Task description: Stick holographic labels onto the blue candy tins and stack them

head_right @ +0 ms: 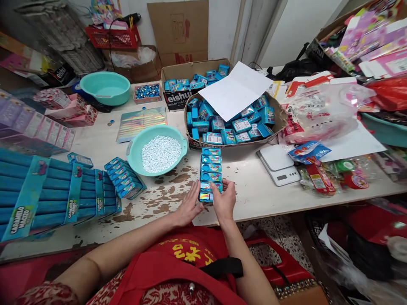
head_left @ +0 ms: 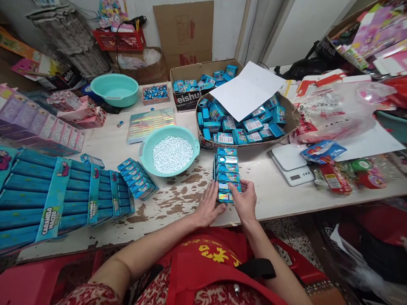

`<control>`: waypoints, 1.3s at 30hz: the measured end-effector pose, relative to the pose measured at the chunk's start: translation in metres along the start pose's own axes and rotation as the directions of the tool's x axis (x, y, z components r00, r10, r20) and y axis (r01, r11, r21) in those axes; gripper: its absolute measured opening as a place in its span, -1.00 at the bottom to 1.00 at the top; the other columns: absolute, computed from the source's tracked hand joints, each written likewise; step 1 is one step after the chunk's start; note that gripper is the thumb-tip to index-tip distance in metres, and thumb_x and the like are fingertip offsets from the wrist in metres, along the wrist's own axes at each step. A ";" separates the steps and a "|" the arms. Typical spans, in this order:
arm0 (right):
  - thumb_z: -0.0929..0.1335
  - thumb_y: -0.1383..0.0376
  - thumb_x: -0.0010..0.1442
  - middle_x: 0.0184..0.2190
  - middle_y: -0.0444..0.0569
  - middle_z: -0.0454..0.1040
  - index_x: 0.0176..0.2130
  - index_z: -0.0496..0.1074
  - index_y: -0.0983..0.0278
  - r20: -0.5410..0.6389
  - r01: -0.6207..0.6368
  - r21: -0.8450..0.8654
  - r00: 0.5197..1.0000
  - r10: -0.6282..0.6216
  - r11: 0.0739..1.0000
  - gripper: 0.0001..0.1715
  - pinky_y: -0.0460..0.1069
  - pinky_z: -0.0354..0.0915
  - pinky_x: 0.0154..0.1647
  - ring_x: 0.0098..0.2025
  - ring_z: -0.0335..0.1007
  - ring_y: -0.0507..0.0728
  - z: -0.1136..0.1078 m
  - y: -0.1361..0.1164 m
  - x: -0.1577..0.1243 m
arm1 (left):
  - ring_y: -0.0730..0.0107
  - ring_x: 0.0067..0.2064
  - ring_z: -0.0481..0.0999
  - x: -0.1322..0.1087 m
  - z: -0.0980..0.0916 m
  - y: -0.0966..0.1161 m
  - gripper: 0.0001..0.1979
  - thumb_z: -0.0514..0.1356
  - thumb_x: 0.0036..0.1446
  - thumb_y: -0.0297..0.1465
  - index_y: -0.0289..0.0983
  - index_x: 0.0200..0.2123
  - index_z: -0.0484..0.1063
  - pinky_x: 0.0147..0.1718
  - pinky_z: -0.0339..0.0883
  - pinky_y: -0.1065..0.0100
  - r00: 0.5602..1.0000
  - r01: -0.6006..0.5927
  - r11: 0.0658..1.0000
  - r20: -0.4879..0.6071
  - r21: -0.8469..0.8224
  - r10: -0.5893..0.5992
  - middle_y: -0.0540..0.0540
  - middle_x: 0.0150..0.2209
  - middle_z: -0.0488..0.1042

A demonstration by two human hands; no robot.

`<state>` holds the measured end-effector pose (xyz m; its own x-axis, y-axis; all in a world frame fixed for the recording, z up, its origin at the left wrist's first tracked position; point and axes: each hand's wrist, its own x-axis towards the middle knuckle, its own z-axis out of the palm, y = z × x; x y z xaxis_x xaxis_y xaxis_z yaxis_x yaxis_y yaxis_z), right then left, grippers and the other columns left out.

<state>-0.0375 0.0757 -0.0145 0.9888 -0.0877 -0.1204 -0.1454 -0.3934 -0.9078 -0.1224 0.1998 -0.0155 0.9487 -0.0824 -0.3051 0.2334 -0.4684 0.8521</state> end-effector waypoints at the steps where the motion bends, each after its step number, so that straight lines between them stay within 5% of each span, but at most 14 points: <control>1: 0.38 0.01 -0.10 -0.29 0.07 0.42 -0.22 0.27 0.31 0.018 -0.006 0.017 1.000 0.006 1.000 -0.45 0.10 0.31 -0.18 -0.25 0.37 0.18 -0.001 0.002 0.002 | 0.09 0.36 -0.42 0.002 -0.004 -0.005 -0.17 -0.16 0.14 0.11 -0.24 0.33 -0.26 0.26 -0.37 -0.05 0.998 0.043 0.999 0.043 0.028 -0.044 -0.16 0.36 -0.32; 5: 0.30 0.11 0.05 -0.20 0.12 0.40 -0.11 0.27 0.33 -0.006 0.061 0.000 0.998 -0.061 0.998 -0.54 0.11 0.32 -0.19 -0.22 0.36 0.17 -0.016 -0.003 -0.006 | 0.13 0.36 -0.37 -0.006 -0.037 -0.028 -0.30 -0.21 0.20 0.04 -0.19 0.31 -0.10 0.26 -0.32 -0.01 0.987 0.155 0.983 0.015 0.095 -0.157 -0.10 0.36 -0.23; 8: 0.28 0.20 0.15 -0.13 0.13 0.34 -0.05 0.28 0.31 -0.108 0.353 -0.110 0.925 -0.364 0.929 -0.62 0.11 0.29 -0.13 -0.13 0.31 0.17 -0.026 -0.012 -0.036 | 0.10 0.27 0.10 -0.034 -0.057 -0.046 -0.27 0.03 0.10 0.02 -0.24 0.25 0.07 0.18 0.01 0.18 0.972 0.215 0.972 0.080 0.090 -0.223 -0.22 0.28 0.09; 10: 0.28 0.28 0.19 -0.21 0.06 0.38 -0.11 0.34 0.26 0.159 0.582 -0.029 0.806 -0.571 0.813 -0.75 0.06 0.31 -0.16 -0.17 0.32 0.15 -0.023 -0.013 -0.057 | 0.13 0.04 0.39 -0.054 -0.059 -0.057 -0.36 0.18 0.00 -0.08 -0.25 0.12 0.26 -0.02 0.22 0.28 0.938 0.248 0.957 0.209 0.149 -0.276 -0.21 0.06 0.39; 11: 0.26 0.31 0.21 -0.27 0.03 0.40 -0.14 0.37 0.23 0.355 0.636 0.076 0.702 -0.617 0.768 -0.80 0.03 0.32 -0.19 -0.20 0.34 0.13 -0.018 -0.011 -0.066 | 0.18 -0.09 0.45 -0.062 -0.057 -0.062 -0.49 0.19 0.01 -0.15 -0.26 0.01 0.36 -0.14 0.25 0.32 0.922 0.258 0.944 0.240 0.205 -0.304 -0.17 -0.09 0.49; 13: 0.22 0.36 0.24 -0.29 0.00 0.40 -0.15 0.39 0.21 0.647 0.627 0.217 0.482 -0.591 0.748 -0.78 -0.02 0.35 -0.23 -0.24 0.37 0.09 -0.002 0.001 -0.077 | 0.27 -0.27 0.44 -0.071 -0.049 -0.071 -0.74 0.09 0.10 -0.28 -0.29 -0.24 0.45 -0.29 0.21 0.37 0.916 0.275 0.910 0.204 0.310 -0.346 -0.11 -0.33 0.50; 14: 0.22 0.38 0.24 -0.26 0.01 0.40 -0.12 0.39 0.22 0.728 0.618 0.211 0.418 -0.544 0.757 -0.76 -0.02 0.36 -0.22 -0.23 0.37 0.09 0.008 0.009 -0.080 | 0.30 -0.31 0.41 -0.072 -0.045 -0.076 -0.76 0.03 0.13 -0.32 -0.30 -0.33 0.45 -0.33 0.17 0.39 0.922 0.286 0.895 0.156 0.341 -0.354 -0.10 -0.40 0.47; 16: 0.26 0.40 0.20 -0.17 0.06 0.37 -0.04 0.35 0.23 0.810 0.661 0.089 0.387 -0.440 0.745 -0.69 0.02 0.38 -0.17 -0.16 0.36 0.13 0.028 0.025 -0.081 | 0.35 -0.35 0.36 -0.070 -0.039 -0.083 -0.74 -0.03 0.16 -0.36 -0.31 -0.39 0.42 -0.37 0.12 0.41 0.937 0.297 0.891 0.073 0.342 -0.341 -0.08 -0.43 0.43; 20: 0.30 0.39 0.16 -0.05 0.11 0.33 0.07 0.29 0.24 0.893 0.824 -0.123 0.335 -0.300 0.552 -0.55 0.12 0.36 -0.06 0.01 0.26 0.24 0.051 0.045 -0.078 | 0.41 -0.40 0.28 -0.063 -0.039 -0.091 -0.75 -0.01 0.15 -0.32 -0.31 -0.39 0.40 -0.43 0.06 0.43 0.951 0.284 0.919 0.044 0.274 -0.307 -0.02 -0.47 0.37; 26: 0.25 0.42 0.22 0.05 0.08 0.32 0.10 0.27 0.22 0.929 0.934 -0.096 0.208 -0.306 0.343 -0.55 0.12 0.31 -0.03 0.03 0.24 0.24 0.050 0.050 -0.076 | 0.45 -0.45 0.24 -0.057 -0.044 -0.102 -0.76 0.02 0.09 -0.32 -0.32 -0.45 0.40 -0.46 0.05 0.45 0.934 0.340 0.932 0.069 0.127 -0.350 0.02 -0.54 0.32; 30: 0.27 0.42 0.21 0.01 0.07 0.36 -0.01 0.36 0.25 0.921 0.958 -0.094 0.188 -0.341 0.272 -0.66 0.09 0.31 -0.10 -0.02 0.27 0.22 0.052 0.050 -0.072 | 0.44 -0.46 0.25 -0.051 -0.044 -0.108 -0.79 0.04 0.06 -0.35 -0.32 -0.42 0.41 -0.46 0.07 0.44 0.919 0.376 0.918 0.071 0.126 -0.387 0.03 -0.56 0.31; 34: 0.28 0.36 0.23 -0.29 0.04 0.47 -0.29 0.43 0.27 0.914 0.948 -0.097 0.206 -0.350 0.304 -0.88 0.03 0.27 -0.21 -0.21 0.34 0.18 0.053 0.041 -0.072 | 0.42 -0.43 0.28 -0.047 -0.044 -0.110 -0.77 0.03 0.08 -0.33 -0.31 -0.41 0.42 -0.44 0.07 0.43 0.925 0.359 0.912 0.058 0.197 -0.377 0.00 -0.51 0.36; 36: 0.30 0.37 0.22 -0.39 -0.01 0.45 -0.35 0.41 0.27 0.903 0.919 -0.101 0.246 -0.353 0.382 -0.90 0.00 0.25 -0.23 -0.28 0.34 0.14 0.047 0.032 -0.073 | 0.39 -0.40 0.31 -0.045 -0.043 -0.111 -0.76 0.01 0.11 -0.34 -0.31 -0.40 0.43 -0.43 0.08 0.43 0.925 0.357 0.899 0.034 0.255 -0.378 -0.03 -0.47 0.40; 39: 0.31 0.37 0.20 -0.38 -0.05 0.44 -0.33 0.38 0.26 0.867 0.829 -0.139 0.366 -0.337 0.542 -0.95 -0.05 0.24 -0.29 -0.31 0.35 0.10 0.035 0.020 -0.074 | 0.36 -0.36 0.34 -0.044 -0.042 -0.111 -0.75 -0.01 0.13 -0.35 -0.30 -0.37 0.43 -0.40 0.10 0.42 0.929 0.348 0.887 0.013 0.304 -0.369 -0.06 -0.43 0.43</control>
<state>-0.1122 0.1060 -0.0380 0.4393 0.8942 -0.0865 0.7360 -0.4134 -0.5360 -0.1812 0.2926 -0.0790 0.7928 0.0846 -0.6036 0.4723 -0.7113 0.5206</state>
